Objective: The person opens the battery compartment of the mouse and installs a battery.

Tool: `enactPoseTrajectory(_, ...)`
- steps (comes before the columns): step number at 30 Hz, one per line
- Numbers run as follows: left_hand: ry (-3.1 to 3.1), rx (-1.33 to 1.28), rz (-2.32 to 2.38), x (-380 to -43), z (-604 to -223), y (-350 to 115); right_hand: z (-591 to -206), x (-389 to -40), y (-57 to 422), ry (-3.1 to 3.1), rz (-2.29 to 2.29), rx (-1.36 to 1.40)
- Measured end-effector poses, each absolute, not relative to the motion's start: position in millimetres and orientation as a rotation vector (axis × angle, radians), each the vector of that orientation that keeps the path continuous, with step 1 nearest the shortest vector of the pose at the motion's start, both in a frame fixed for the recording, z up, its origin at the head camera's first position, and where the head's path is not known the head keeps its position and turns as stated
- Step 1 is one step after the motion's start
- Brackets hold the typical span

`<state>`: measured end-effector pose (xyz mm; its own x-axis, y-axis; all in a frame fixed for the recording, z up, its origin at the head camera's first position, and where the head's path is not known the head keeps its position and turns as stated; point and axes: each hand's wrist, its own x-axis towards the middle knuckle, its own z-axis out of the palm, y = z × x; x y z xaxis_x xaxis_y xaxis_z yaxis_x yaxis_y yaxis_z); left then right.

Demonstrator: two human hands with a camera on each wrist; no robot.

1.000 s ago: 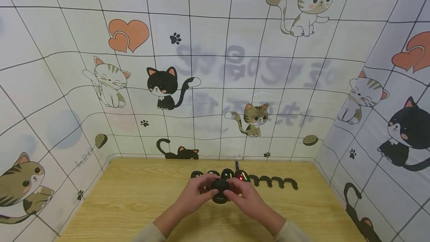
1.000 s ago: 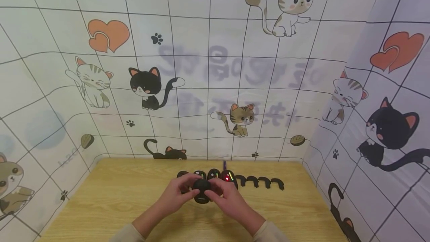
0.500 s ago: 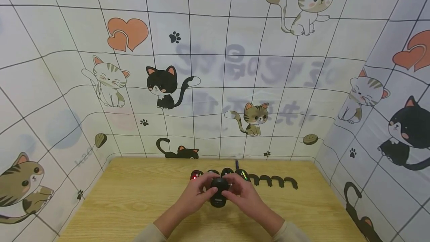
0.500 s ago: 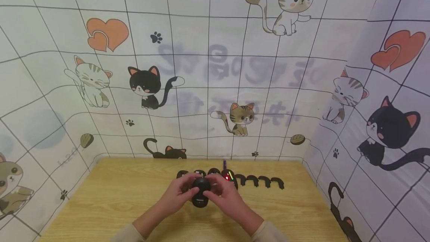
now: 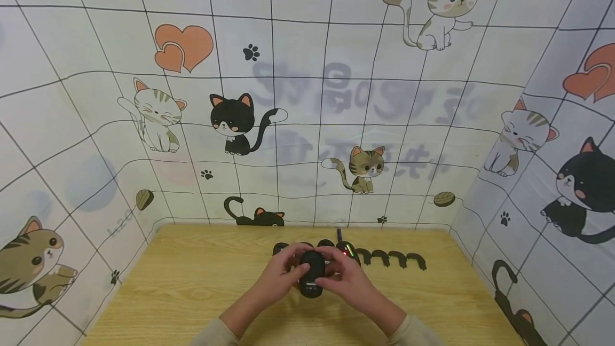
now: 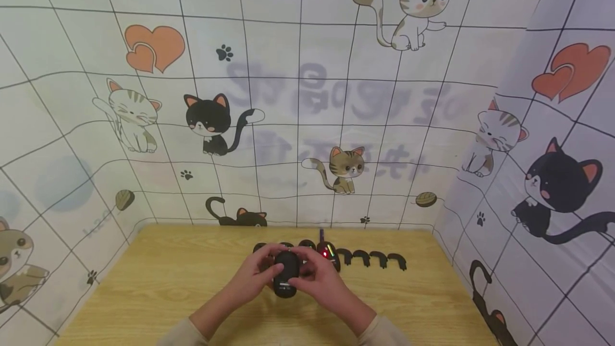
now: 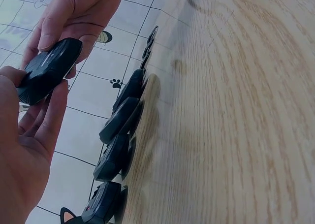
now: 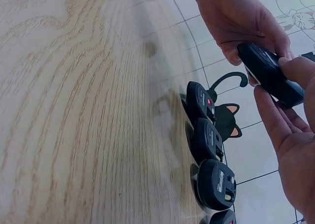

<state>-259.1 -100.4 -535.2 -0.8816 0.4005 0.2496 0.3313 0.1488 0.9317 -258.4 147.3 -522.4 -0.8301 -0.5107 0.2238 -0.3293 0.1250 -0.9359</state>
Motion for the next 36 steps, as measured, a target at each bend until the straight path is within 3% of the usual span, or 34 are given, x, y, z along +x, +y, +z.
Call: enactPoseTrajectory(36,2.197,0.638,1.904,-258.0,-533.4,-97.5,-522.8,-260.3,145.6,2.176,-1.82,-0.709)
